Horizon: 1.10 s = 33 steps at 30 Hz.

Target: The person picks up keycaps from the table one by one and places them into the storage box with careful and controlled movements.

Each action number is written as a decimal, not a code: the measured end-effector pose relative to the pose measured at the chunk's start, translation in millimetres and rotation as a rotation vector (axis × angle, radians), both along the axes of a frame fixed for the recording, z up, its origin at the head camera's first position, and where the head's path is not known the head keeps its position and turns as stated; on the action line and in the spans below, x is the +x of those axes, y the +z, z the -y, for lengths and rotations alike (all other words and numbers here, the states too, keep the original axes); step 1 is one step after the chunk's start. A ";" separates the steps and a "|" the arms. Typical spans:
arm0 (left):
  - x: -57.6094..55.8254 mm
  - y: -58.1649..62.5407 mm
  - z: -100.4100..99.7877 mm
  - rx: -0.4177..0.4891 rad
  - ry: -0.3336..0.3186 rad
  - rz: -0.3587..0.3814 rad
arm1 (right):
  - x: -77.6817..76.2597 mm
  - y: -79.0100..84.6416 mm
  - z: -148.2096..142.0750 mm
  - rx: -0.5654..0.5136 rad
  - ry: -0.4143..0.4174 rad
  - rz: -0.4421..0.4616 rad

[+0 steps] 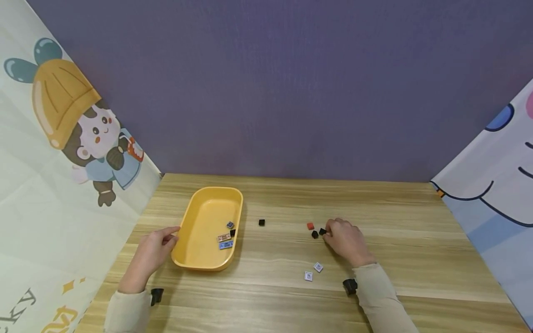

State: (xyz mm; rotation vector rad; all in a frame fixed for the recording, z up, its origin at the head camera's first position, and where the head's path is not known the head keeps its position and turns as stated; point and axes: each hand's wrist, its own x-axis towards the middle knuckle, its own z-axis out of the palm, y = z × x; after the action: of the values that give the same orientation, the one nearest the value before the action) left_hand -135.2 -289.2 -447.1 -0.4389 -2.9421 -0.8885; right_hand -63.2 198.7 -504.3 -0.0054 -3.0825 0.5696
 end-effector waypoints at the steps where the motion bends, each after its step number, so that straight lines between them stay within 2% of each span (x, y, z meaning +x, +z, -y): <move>1: -0.1 0.0 0.1 -0.001 0.001 -0.002 | 0.2 -0.2 0.0 0.000 -0.001 -0.002; 9: 1.0 1.6 -0.5 -0.007 0.014 0.017 | 2.3 1.4 0.4 -0.011 -0.002 -0.032; 15: 1.3 1.9 -0.8 -0.004 0.015 0.018 | -1.6 6.7 3.3 -0.026 0.020 -0.083; 24: 1.4 1.3 -0.6 -0.003 0.016 0.026 | -11.4 30.5 25.5 -0.043 0.060 -0.073; 33: 1.3 1.3 -0.7 -0.001 0.015 0.024 | -28.0 47.3 58.7 -0.003 0.112 -0.174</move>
State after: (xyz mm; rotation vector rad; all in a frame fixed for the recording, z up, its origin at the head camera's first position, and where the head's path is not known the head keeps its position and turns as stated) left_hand -133.9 -288.5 -445.9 -0.4090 -2.9631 -0.8977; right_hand -91.2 139.9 -457.0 0.2074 -2.9260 0.5469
